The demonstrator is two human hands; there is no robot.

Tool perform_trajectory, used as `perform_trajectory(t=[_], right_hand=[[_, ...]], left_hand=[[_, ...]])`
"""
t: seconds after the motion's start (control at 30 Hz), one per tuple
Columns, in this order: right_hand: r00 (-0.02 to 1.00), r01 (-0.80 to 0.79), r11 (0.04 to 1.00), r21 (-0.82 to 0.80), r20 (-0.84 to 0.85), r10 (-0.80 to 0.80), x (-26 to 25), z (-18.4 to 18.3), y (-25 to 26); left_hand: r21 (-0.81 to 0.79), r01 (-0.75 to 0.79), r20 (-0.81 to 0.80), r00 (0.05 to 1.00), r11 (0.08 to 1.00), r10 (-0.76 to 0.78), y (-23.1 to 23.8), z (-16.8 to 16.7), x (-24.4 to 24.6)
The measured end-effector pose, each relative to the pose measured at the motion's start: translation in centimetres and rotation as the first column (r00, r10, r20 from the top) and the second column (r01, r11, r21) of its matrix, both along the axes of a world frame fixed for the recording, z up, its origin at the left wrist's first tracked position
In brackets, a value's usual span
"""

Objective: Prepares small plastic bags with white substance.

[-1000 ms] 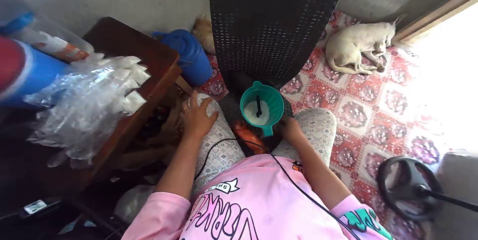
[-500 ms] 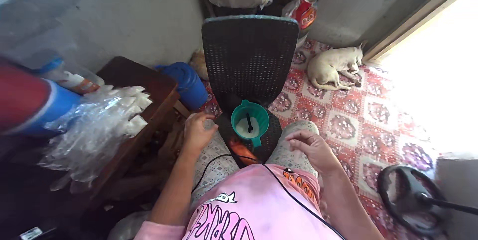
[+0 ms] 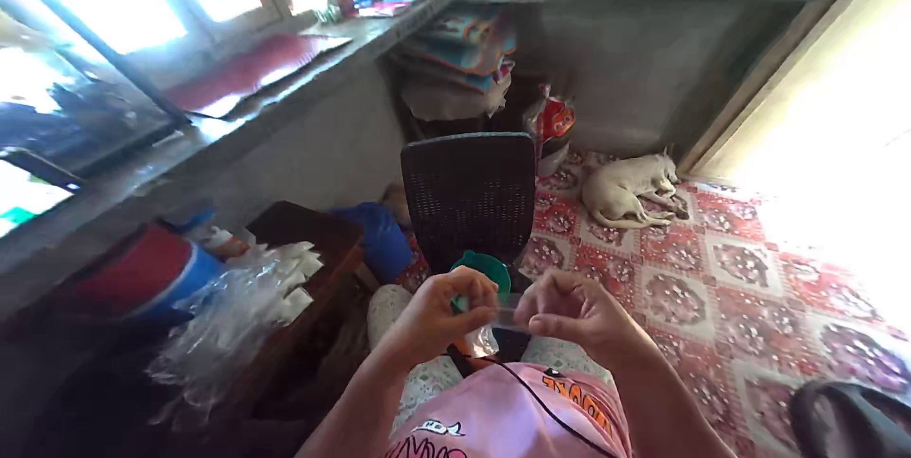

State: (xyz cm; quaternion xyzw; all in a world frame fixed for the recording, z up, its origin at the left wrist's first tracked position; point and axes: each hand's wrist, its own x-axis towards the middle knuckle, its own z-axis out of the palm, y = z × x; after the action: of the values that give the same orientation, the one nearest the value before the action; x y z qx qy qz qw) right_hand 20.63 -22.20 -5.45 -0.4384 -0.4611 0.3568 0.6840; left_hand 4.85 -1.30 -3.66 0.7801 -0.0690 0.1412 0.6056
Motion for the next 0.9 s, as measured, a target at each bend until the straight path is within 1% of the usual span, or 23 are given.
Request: perform_trajectory(t=[0.07,0.1,0.17,0.23,0.37,0.47,0.57,0.63,0.7,0.73,0.8,0.9], right_hand=[[0.991,0.034,0.994,0.105,-0.134,-0.019,0.2,0.2,-0.1],[0.983,0.043,0.986,0.159,-0.184,-0.013,0.2,0.3,0.0],[0.976,0.046,0.978,0.204,-0.217,-0.001,0.2,0.8,0.1],[0.974,0.045,0.978,0.204,-0.225,0.002,0.0,1.2,0.4],[0.973,0.077,0.984,0.161,-0.226,-0.039,0.0,2.0,1.1],[0.975,0.141,0.983,0.114,-0.19,-0.118,0.3,2.4,1.4],[0.967,0.22,0.972,0.078,-0.146,-0.207,0.6,2.8,1.4],[0.957,0.287,0.956,0.064,-0.068,-0.283,1.1,2.9,1.3],[0.933,0.359,0.931,0.058,0.012,-0.36,1.8,3.2,0.9],[0.917,0.395,0.917,0.061,0.03,-0.397,2.2,3.2,0.7],[0.897,0.441,0.895,0.067,0.014,-0.443,3.1,3.1,0.3],[0.893,0.448,0.891,0.077,-0.087,-0.442,4.1,2.4,0.2]], left_hand=[[-0.156,-0.03,0.057,0.998,0.987,0.039,0.4,0.1,-0.8],[-0.208,-0.034,0.083,0.995,0.978,0.052,0.6,0.1,-1.1],[-0.271,-0.038,0.122,0.99,0.962,0.074,0.7,0.2,-1.7],[-0.306,-0.049,0.144,0.985,0.951,0.097,0.7,0.3,-2.1],[-0.297,-0.077,0.153,0.98,0.952,0.127,0.7,0.7,-2.5],[-0.273,-0.089,0.114,0.986,0.958,0.125,0.8,1.2,-2.6],[-0.158,-0.128,-0.026,0.992,0.979,0.125,1.5,1.7,-3.0],[-0.045,-0.099,-0.135,0.987,0.994,0.092,2.4,1.8,-3.6],[0.025,-0.067,-0.193,0.979,0.997,0.071,3.4,1.5,-4.0],[0.028,-0.086,-0.19,0.978,0.996,0.089,3.8,1.3,-4.1],[-0.04,-0.188,-0.139,0.974,0.981,0.181,4.3,1.1,-4.4],[-0.249,-0.325,-0.039,0.944,0.912,0.326,4.5,1.4,-4.4]])
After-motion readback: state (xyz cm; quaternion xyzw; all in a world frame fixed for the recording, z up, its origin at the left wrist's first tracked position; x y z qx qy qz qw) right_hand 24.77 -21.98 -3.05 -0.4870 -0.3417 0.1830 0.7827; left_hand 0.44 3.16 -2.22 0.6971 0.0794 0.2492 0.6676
